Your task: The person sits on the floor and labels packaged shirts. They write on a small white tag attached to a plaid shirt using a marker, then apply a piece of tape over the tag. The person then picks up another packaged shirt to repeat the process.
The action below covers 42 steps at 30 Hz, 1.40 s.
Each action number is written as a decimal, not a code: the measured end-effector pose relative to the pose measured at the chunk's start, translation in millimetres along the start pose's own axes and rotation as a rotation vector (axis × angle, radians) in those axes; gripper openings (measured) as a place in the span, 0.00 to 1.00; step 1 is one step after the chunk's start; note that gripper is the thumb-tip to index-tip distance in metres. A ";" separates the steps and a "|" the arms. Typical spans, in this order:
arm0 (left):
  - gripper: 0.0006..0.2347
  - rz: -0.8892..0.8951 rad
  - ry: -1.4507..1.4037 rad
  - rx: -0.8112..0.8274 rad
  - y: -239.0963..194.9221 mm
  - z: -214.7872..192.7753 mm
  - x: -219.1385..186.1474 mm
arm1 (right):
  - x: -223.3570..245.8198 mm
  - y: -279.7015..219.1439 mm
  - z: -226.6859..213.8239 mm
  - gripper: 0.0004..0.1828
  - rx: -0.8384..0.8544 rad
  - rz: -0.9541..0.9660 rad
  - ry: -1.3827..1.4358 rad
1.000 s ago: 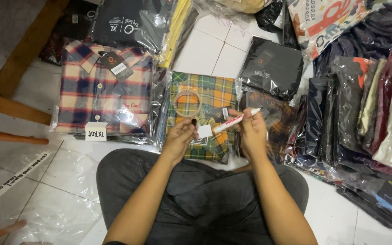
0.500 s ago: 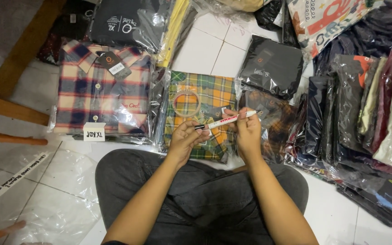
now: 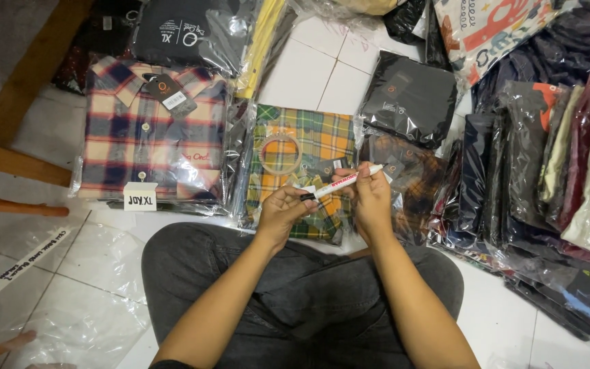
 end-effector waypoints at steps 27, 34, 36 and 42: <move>0.15 0.483 0.610 0.002 -11.5 30.4 -9.2 | -4.5 20.5 -21.6 0.12 -0.101 -0.034 -0.155; 0.20 0.792 1.469 0.026 -9.0 -3.9 -43.7 | 17.5 12.8 -34.4 0.18 -0.260 -0.096 -0.082; 0.18 0.713 1.513 0.091 -5.5 -9.2 -46.8 | 14.1 13.5 -33.6 0.11 -0.179 -0.076 -0.061; 0.15 0.701 1.528 0.076 -1.4 -13.5 -47.7 | 21.7 6.8 -3.3 0.20 0.042 -0.052 0.092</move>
Point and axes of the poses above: each hand's wrist, its own y-axis towards the middle knuckle, its own z-axis out of the palm, x = y × z, the point moved 2 cm from there along y, towards the middle knuckle, and after that the axes turned 3 degrees about x, right-handed, at the moved point
